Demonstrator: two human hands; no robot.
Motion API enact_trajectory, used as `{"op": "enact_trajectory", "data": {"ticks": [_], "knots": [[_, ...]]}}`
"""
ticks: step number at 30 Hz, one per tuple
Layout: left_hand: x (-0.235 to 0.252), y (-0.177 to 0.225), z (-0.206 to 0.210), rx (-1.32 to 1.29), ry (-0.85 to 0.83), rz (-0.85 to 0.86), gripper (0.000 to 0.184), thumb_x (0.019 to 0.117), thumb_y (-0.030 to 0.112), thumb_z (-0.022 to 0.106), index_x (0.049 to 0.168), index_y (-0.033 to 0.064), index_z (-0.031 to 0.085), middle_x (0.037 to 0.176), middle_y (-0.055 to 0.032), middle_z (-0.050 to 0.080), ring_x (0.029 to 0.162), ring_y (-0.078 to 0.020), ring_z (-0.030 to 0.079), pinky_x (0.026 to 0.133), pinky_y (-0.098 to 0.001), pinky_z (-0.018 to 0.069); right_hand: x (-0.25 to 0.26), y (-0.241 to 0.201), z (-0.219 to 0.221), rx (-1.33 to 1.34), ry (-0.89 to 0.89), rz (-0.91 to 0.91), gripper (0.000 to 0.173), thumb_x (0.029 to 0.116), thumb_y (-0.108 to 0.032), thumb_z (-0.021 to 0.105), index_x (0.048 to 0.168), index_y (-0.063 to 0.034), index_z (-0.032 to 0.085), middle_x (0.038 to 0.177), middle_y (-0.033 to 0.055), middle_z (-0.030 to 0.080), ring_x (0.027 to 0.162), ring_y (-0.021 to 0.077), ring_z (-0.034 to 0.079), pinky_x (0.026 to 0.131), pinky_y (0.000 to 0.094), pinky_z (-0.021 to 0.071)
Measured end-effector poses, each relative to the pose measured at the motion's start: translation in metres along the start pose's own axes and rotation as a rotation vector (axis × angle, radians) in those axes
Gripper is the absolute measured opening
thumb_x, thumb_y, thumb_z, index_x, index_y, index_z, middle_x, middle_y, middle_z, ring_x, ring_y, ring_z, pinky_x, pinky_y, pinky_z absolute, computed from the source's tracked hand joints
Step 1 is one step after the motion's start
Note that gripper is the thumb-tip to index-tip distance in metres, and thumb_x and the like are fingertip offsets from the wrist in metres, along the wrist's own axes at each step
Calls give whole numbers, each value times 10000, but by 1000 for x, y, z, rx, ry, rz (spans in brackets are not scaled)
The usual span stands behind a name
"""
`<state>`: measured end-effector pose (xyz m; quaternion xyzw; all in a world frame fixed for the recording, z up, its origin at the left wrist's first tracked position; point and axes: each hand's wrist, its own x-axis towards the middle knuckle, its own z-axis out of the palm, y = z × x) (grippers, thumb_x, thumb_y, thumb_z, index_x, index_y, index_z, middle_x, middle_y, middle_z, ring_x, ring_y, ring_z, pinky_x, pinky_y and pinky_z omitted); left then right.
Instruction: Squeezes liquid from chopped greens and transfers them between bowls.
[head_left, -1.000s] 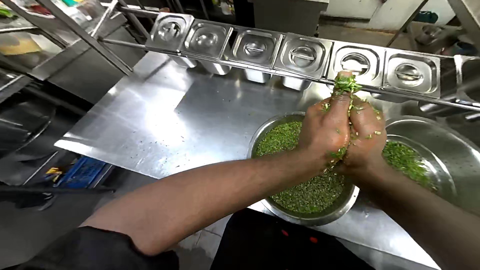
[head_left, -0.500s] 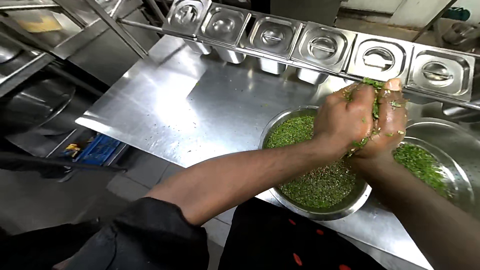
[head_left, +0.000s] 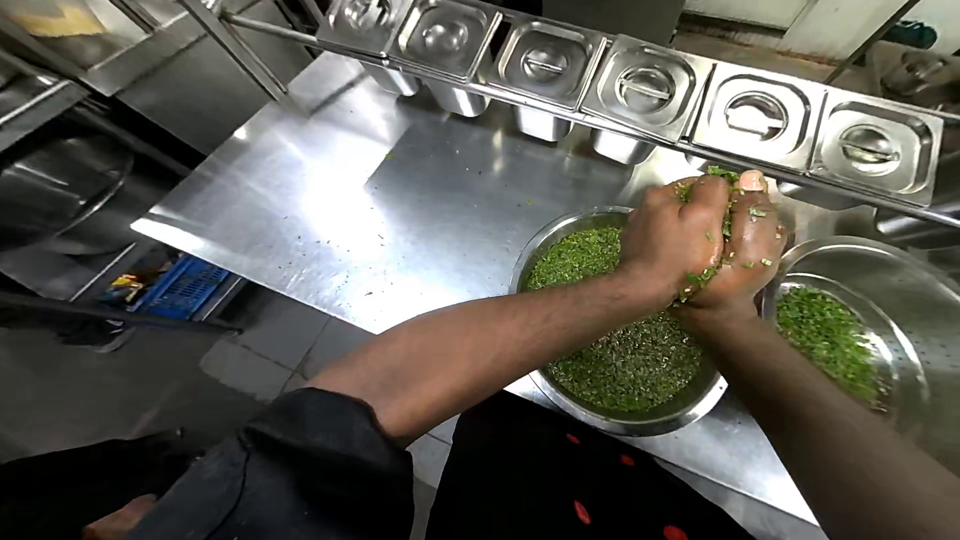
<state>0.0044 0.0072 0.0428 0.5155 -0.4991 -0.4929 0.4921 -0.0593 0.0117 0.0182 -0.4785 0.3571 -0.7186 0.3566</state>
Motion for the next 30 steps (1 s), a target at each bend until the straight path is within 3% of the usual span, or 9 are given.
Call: {"op": "enact_trajectory", "data": {"ticks": [13,17,20,22,25,27,28,29,30], "knots": [[0,-21,0,16,-3,-103,408,1055,324,400,826,94,647,764,-72,609,748,-225,608,657,-501,487,-12,20,-9,-61,1,57,373,1086,-251,372,862,-167,658,765,-79,677,760,32,677,735,271,593],[-2,-35,-1,39,-17,-58,397,1058,301,409,879,69,677,808,-96,640,792,-239,634,703,-512,519,-20,26,-14,-13,-8,102,343,1093,-260,377,948,-141,664,825,-54,701,819,58,695,792,304,607],[-6,-41,0,36,-3,-58,391,1045,281,416,793,80,638,731,-68,598,712,-209,602,646,-475,497,-28,31,-17,-38,19,122,298,1088,-236,399,977,-143,659,840,-68,702,826,39,694,802,280,606],[-6,-48,1,23,-2,-88,400,1054,283,421,806,68,648,737,-75,601,719,-212,599,665,-479,492,-33,36,-19,-60,33,134,299,1070,-224,411,933,-163,669,809,-94,700,792,13,686,772,255,599],[-8,-50,1,-12,-36,-175,453,1109,317,354,1001,13,671,895,-135,639,858,-245,620,781,-501,506,-34,35,-20,-72,27,183,287,1067,-172,422,915,-157,665,789,-103,702,775,-1,688,760,236,602],[-8,-46,4,-61,-32,-139,491,1121,339,284,1199,16,647,1118,-161,656,1062,-247,614,929,-492,484,-27,32,-22,-66,24,222,242,1057,-168,456,959,-118,671,831,-66,713,815,33,699,794,268,608],[-7,-45,4,-82,-49,-102,524,1124,360,238,1373,51,580,1345,-178,600,1266,-267,553,1067,-505,432,-22,29,-23,-71,18,243,229,1054,-181,472,975,-105,674,852,-49,716,837,48,702,809,283,609],[-5,-43,2,-101,-83,-74,559,1116,395,205,1533,108,443,1573,-183,414,1468,-309,367,1190,-547,296,-19,26,-23,-76,18,268,216,1053,-195,485,981,-106,668,864,-44,714,849,52,699,818,292,608],[-2,-41,1,-107,-113,-46,592,1104,440,209,1624,168,289,1685,-175,202,1556,-360,160,1228,-606,168,-14,21,-23,-68,15,283,221,1052,-206,487,970,-110,668,858,-42,709,843,54,695,810,296,606]]}}
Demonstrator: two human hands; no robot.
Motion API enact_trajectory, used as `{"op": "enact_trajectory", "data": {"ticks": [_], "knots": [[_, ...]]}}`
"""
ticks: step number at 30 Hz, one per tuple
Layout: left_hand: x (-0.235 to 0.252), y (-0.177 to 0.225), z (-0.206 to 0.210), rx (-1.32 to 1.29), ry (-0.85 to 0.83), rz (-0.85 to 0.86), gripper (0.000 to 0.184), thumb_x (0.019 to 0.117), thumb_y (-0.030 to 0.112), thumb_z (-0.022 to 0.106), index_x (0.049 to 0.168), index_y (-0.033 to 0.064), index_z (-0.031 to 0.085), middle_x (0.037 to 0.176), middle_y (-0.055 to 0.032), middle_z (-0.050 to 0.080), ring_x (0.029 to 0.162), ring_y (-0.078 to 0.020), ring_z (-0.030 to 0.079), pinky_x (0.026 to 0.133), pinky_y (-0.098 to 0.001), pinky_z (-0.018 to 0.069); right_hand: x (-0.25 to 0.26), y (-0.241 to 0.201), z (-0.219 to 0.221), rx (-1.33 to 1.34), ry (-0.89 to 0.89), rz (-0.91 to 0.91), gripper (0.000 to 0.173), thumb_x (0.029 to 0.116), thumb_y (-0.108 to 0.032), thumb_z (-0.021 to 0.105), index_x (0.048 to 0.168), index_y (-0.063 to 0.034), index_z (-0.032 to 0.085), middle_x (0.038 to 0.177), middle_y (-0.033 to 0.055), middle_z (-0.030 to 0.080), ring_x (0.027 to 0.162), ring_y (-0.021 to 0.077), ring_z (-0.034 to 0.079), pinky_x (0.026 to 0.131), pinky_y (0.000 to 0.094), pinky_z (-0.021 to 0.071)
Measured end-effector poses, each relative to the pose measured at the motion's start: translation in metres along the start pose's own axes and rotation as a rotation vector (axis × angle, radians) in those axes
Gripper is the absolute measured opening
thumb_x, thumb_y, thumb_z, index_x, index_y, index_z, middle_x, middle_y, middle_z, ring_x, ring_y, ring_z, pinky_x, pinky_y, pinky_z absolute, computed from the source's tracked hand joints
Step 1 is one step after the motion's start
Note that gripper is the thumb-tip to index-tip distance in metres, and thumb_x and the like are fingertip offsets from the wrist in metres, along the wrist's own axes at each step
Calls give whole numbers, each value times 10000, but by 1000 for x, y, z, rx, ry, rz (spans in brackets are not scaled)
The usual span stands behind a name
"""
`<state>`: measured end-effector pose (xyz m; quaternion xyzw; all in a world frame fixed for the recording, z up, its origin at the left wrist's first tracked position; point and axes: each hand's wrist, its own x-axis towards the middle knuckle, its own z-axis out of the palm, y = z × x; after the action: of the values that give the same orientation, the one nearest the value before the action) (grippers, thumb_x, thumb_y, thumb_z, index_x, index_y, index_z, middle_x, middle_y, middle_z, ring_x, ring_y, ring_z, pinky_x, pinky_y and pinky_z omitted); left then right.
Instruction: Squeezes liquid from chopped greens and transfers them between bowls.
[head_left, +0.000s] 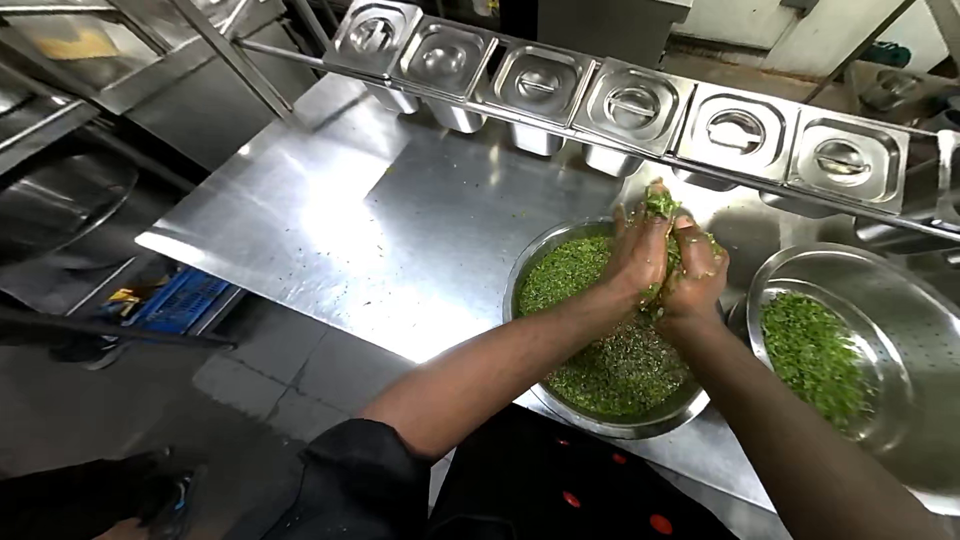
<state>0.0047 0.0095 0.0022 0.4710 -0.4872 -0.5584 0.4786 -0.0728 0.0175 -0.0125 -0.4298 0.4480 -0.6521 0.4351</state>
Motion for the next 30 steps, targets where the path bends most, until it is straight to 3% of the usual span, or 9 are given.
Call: {"op": "enact_trajectory", "data": {"ticks": [3,6,8,11,19,23,27,29,30], "knots": [[-3,10,-4,-44,-49,65,704,1060,363,423,1668,228,94,1720,-153,-17,1569,-379,41,1228,-593,144,3,-18,7,57,-29,-5,256,1052,-165,453,919,-138,669,819,-66,700,802,30,683,774,263,600],[-15,30,0,-193,-37,41,535,1035,167,538,1548,90,409,1438,-111,545,1234,-129,557,1033,-324,470,3,-30,14,100,-30,-55,251,1063,-103,426,945,-159,641,806,-101,690,784,-13,672,756,211,590],[-16,42,3,-255,-23,21,288,1013,145,590,1276,32,612,1096,-72,674,947,-92,638,838,-296,550,2,-36,13,52,-70,-107,186,1054,-60,419,1028,-144,583,861,-109,659,841,-29,654,803,199,576],[-16,56,6,-228,-5,14,218,1003,241,605,1071,48,682,884,-61,668,785,-122,640,696,-327,556,5,-46,16,28,-84,-215,164,1021,-49,489,967,-164,593,819,-122,661,805,-36,656,767,185,578],[-7,71,15,-149,75,-12,283,1002,310,597,873,69,670,778,-74,630,718,-180,619,637,-405,523,13,-58,19,-30,-79,-291,315,1025,-35,421,815,-216,570,709,-156,613,693,-65,617,672,161,546],[68,-51,-20,-174,-188,479,336,1095,310,469,1114,42,670,947,-111,672,836,-200,679,674,-420,606,59,52,-7,118,-147,-548,195,1028,-75,491,909,-67,645,783,-11,643,748,74,663,676,279,578],[69,-52,-16,-118,-114,404,328,1102,252,440,1109,12,663,949,-136,671,843,-216,684,681,-423,609,58,55,-9,94,-85,-433,177,1018,-47,495,944,-35,655,823,21,661,803,101,679,741,296,589],[40,20,9,-120,142,-87,271,1062,121,476,929,16,688,853,-146,662,788,-255,653,721,-482,545,38,-7,5,-17,9,-36,264,1014,27,464,854,-133,599,765,-52,644,779,28,664,775,233,574],[41,18,8,-131,132,-95,271,1062,132,480,935,16,689,855,-149,663,785,-260,653,718,-488,546,37,-5,6,-52,19,-58,257,1008,20,471,852,-139,599,769,-62,646,783,18,660,776,229,569]]}}
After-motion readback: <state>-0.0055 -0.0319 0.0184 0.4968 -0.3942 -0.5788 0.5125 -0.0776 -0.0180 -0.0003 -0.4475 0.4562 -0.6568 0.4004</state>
